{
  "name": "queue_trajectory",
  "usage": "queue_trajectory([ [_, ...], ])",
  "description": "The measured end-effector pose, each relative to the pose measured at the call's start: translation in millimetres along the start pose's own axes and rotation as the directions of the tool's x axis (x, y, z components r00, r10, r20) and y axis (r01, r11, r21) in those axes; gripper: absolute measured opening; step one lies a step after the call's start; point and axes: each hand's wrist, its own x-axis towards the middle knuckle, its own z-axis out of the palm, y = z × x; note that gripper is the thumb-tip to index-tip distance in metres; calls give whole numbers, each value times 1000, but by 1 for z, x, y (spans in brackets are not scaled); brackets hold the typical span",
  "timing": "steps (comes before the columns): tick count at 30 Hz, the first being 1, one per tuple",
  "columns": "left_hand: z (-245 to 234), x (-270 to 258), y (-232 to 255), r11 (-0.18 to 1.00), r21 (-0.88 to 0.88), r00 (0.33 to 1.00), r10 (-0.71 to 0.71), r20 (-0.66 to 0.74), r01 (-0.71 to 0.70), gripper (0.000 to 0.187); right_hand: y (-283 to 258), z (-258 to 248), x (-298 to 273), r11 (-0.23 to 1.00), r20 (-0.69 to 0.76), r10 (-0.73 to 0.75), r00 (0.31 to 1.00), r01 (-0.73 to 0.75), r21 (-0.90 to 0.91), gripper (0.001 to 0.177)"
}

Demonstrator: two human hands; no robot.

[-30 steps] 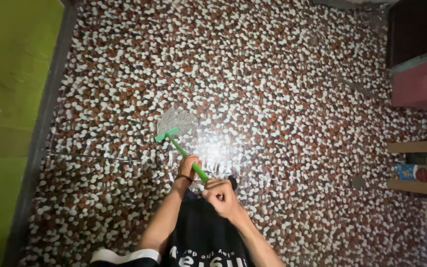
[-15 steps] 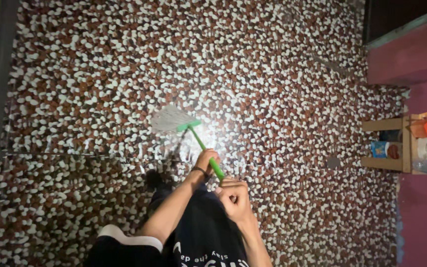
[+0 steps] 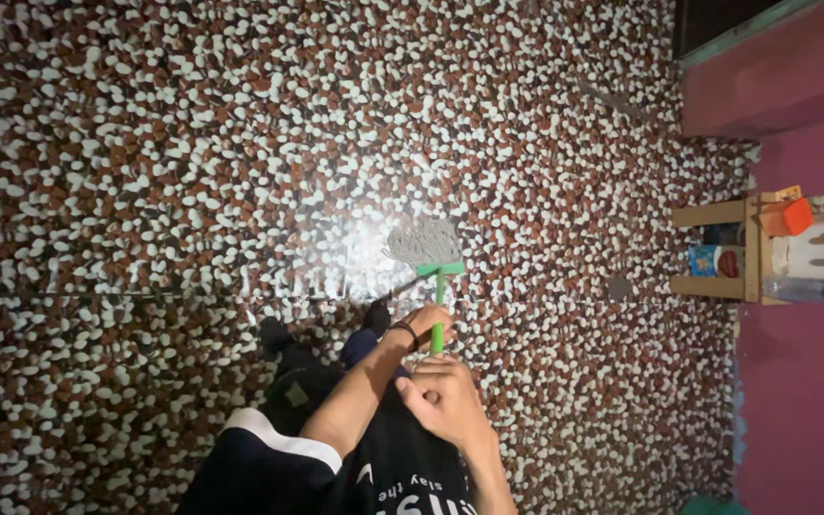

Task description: The person mops the floor using a mop, covering different areas of the tiled surface.

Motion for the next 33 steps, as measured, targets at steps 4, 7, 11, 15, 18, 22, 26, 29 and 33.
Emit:
queue_trajectory([
  [4,-19,-20,-9,994,81,997,-75,16,73,23,0,10,-5,999,-12,-11,1000,11,40,40],
  [7,-43,-40,-23,987,45,988,-156,21,155,18,-5,24,-1,993,-5,-67,998,67,98,41],
  [11,-78,-75,-39,989,126,995,-74,-64,81,17,-18,44,8,971,4,-163,987,160,176,41],
  [15,-127,-119,-33,942,181,956,-260,-138,282,13,-31,67,23,932,38,-241,970,220,290,42],
  [18,-158,-164,-28,966,65,926,-221,-305,252,10,-40,87,35,918,89,-296,951,258,302,47],
  [22,-172,-203,-40,961,120,899,-183,-398,249,16,-49,107,47,869,134,-350,927,268,417,46],
  [26,-177,-245,-48,931,30,823,-305,-478,363,24,-59,127,58,855,216,-374,902,244,458,48],
  [29,-180,-267,-53,905,10,771,-356,-528,425,28,-68,142,66,825,252,-422,871,254,504,47],
  [33,-176,-296,-59,923,-51,706,-326,-628,381,24,-72,156,69,795,285,-420,861,198,573,43],
])
